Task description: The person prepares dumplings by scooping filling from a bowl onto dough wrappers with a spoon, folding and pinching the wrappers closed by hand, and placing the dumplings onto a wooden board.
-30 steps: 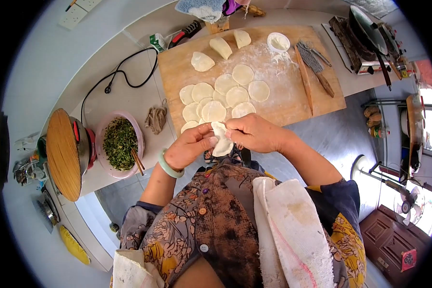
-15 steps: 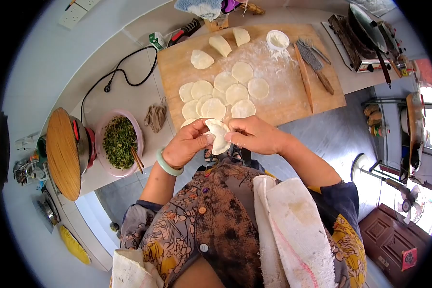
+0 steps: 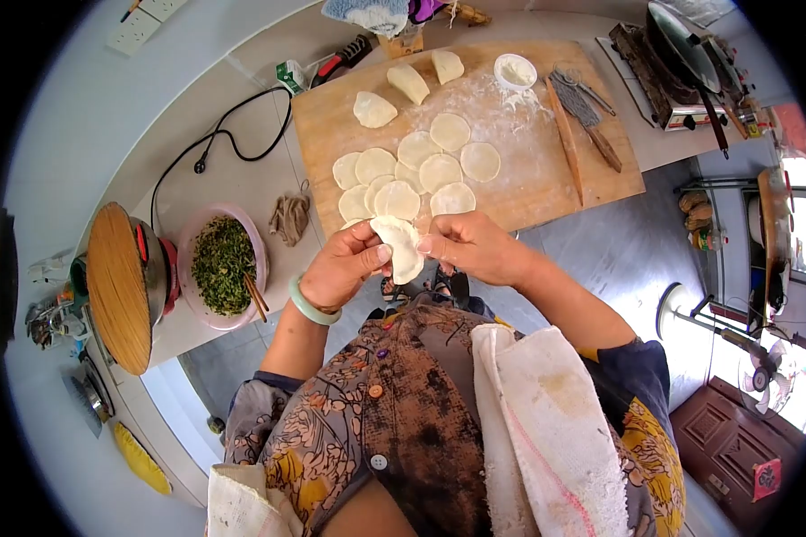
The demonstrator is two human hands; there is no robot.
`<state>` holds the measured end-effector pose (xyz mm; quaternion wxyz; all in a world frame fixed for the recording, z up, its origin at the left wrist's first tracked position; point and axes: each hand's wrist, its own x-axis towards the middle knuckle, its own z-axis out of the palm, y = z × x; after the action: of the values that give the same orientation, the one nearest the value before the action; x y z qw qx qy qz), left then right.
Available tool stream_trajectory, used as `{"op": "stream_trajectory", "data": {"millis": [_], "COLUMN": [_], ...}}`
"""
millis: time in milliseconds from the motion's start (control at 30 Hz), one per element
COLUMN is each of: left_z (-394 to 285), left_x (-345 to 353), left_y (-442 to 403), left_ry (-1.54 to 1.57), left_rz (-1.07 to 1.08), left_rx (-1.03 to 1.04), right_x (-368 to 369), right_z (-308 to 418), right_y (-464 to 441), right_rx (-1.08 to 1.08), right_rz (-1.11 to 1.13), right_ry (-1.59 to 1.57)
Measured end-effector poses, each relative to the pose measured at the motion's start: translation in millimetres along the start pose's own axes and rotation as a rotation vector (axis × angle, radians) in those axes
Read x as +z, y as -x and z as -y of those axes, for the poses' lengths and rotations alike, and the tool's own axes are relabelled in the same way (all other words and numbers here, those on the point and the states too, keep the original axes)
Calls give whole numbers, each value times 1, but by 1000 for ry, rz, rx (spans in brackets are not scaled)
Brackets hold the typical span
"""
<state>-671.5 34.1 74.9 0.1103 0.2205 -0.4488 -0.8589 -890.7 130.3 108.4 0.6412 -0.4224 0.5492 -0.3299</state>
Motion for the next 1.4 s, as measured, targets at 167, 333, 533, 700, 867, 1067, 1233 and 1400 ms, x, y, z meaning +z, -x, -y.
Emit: {"op": "stream_trajectory", "data": {"millis": [167,333,533,700,867,1067,1233,1400], "left_z": [7,1,1,7,13,13,18,19], "left_x": [3,8,3,6,10,12,15,23], "left_y": [-2,0,0,0,0,1,2,5], "left_ry": [63,35,2,83,240,182,186,329], "left_rz": [-33,-55,-66,-82,-130,-152,-199,-216], "left_rx": [20,22,-43,-12,58,34,44,105], "right_x": [2,5,7,4,10,14,22,23], "right_z": [-10,-11,-5,-9,-11,-18,-5,-20], "right_y": [2,0,1,4,7,4,11,14], "right_rx": [-110,-125,-55,49,-98,-132,-64,-138], "right_rz": [18,-17,0,28,-9,-80,-132,-215], "right_ry": [153,246,157,-62,121,230,106,104]}}
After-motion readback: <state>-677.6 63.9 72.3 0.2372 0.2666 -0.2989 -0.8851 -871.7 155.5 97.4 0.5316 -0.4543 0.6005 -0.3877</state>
